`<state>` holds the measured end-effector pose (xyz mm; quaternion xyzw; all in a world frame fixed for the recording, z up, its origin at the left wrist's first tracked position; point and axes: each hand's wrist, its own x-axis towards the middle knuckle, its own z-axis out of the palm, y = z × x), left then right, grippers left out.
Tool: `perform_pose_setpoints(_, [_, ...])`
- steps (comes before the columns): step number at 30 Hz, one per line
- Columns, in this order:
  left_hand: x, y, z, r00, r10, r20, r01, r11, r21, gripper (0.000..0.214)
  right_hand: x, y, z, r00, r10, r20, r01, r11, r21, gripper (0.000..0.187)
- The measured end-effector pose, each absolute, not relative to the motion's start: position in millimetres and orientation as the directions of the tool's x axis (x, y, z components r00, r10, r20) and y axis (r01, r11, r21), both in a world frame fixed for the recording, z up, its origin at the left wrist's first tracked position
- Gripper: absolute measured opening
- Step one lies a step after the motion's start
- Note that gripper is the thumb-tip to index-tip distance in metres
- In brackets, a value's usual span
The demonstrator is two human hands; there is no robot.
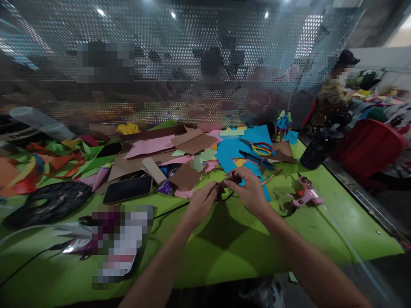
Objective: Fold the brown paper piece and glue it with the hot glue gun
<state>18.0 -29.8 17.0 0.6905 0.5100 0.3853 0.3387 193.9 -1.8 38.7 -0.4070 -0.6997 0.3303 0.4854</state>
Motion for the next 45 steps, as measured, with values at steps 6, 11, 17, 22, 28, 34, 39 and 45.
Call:
perform_pose_setpoints(6, [19.1,-28.7,17.1,0.206,0.965,0.164,0.36,-0.23,0.904,0.031,190.3,-4.0,34.8,-0.217,0.876,0.431,0.285,0.479,-0.83,0.024])
perform_pose_setpoints(11, [18.5,-28.8,18.3,0.14,0.974,0.177,0.337,-0.215,0.917,0.029,188.1,-5.0,35.6,-0.186,0.91,0.372,0.152,0.4,-0.904,0.021])
perform_pose_setpoints(17, [20.0,-31.1,17.4,0.143,0.967,0.213,0.358,-0.251,0.899,0.018,186.0,-0.9,30.1,-0.185,0.957,0.225,0.013,0.231,-0.973,0.06])
perform_pose_setpoints(22, [21.5,-31.4,14.8,0.163,0.958,0.234,0.407,-0.282,0.869,0.02,183.5,0.6,25.4,-0.229,0.967,0.115,-0.133,0.086,-0.987,0.057])
perform_pose_setpoints(28, [20.0,-29.9,11.1,0.193,0.952,0.239,0.443,-0.302,0.844,0.02,184.9,-1.1,27.0,-0.194,0.978,0.078,-0.159,0.047,-0.986,0.031])
perform_pose_setpoints(34, [19.9,-28.3,9.5,0.217,0.957,0.192,0.436,-0.271,0.858,0.023,185.9,-5.1,34.1,-0.15,0.98,0.128,-0.065,0.12,-0.991,0.029])
perform_pose_setpoints(39, [21.0,-29.0,12.4,0.248,0.95,0.188,0.309,-0.262,0.914,0.026,184.9,-5.7,33.2,-0.176,0.968,0.177,0.008,0.181,-0.983,0.026])
perform_pose_setpoints(45, [20.8,-27.1,12.4,0.051,0.97,0.237,0.379,-0.238,0.894,0.03,190.4,1.1,30.1,-0.115,0.972,0.204,-0.045,0.2,-0.979,0.03])
